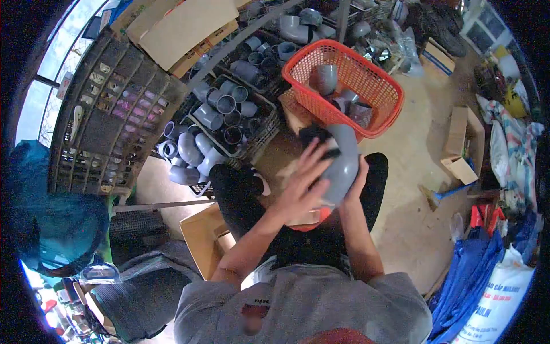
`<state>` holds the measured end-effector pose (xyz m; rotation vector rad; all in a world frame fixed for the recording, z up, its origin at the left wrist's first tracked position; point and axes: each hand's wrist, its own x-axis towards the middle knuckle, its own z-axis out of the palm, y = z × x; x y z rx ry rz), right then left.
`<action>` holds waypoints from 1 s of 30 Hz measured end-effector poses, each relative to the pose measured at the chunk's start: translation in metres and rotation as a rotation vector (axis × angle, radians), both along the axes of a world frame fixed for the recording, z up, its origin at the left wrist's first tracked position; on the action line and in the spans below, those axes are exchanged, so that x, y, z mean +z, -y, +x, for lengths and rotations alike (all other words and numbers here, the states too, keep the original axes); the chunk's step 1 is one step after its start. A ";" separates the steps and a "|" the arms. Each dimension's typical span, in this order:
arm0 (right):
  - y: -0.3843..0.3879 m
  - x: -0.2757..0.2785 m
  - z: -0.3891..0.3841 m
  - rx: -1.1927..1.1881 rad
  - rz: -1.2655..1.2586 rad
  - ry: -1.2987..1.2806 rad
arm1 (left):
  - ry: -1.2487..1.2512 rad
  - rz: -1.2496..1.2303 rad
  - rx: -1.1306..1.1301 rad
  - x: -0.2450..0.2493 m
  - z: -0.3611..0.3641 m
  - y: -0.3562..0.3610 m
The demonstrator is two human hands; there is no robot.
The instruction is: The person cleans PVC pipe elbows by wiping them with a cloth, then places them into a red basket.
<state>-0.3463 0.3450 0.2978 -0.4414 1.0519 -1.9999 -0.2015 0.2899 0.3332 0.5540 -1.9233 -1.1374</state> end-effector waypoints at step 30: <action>0.037 0.008 -0.010 0.011 0.116 -0.206 | 0.088 0.304 0.149 -0.019 0.014 -0.018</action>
